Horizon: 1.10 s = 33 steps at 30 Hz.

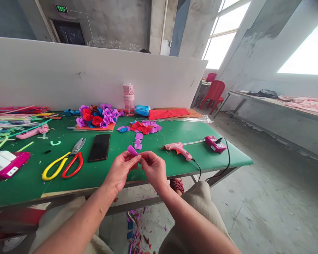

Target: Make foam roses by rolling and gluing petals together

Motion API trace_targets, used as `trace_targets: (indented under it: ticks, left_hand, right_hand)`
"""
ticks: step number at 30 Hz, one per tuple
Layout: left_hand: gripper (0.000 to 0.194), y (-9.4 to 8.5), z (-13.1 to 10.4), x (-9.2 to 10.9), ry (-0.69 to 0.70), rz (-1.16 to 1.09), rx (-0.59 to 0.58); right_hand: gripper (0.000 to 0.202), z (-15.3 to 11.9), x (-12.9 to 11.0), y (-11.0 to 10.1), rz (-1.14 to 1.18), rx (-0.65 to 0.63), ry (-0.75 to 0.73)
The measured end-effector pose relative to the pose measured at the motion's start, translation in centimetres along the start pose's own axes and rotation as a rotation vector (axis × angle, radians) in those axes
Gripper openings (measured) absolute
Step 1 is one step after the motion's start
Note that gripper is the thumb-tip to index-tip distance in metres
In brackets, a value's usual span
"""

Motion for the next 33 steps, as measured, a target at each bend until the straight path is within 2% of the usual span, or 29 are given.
trace_targets:
  ticks: [9,14,18,21,26,30,33]
  left_hand:
    - [0.034,-1.0,0.5,-0.1,0.024,0.038,0.054]
    - [0.029,-1.1,0.7,0.0,0.054,0.063,0.006]
    - [0.026,-1.6,1.0,0.3,0.094,0.157,-0.007]
    - [0.028,-1.7,1.0,0.4,0.070,0.181,-0.034]
    - [0.031,-1.1,0.7,0.4,0.016,0.122,-0.066]
    - [0.029,-1.1,0.8,0.1,0.023,0.101,-0.023]
    - [0.029,-1.2,0.9,-0.2,0.047,0.123,0.012]
  right_hand:
    - [0.015,0.2,0.9,0.2,0.065,-0.019,0.087]
    - [0.015,0.6,1.1,0.4,0.207,-0.067,0.124]
    - [0.019,0.7,1.3,0.6,0.378,-0.112,0.211]
    - [0.022,0.7,1.3,0.6,0.421,-0.120,0.236]
    - [0.022,0.6,1.2,0.2,0.357,-0.071,0.183]
    - [0.019,0.3,0.3,0.0,0.161,-0.046,0.064]
    - [0.017,0.0,0.0,0.2,0.089,-0.051,0.028]
Point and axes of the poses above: each hand's wrist, its own z-axis towards the middle knuckle, its own y-axis out of the palm, x = y × z, the point moved 8 cm from there along z, towards the middle knuckle, and after that the axes turned 4 degrees about y, right-handed, at the moved point
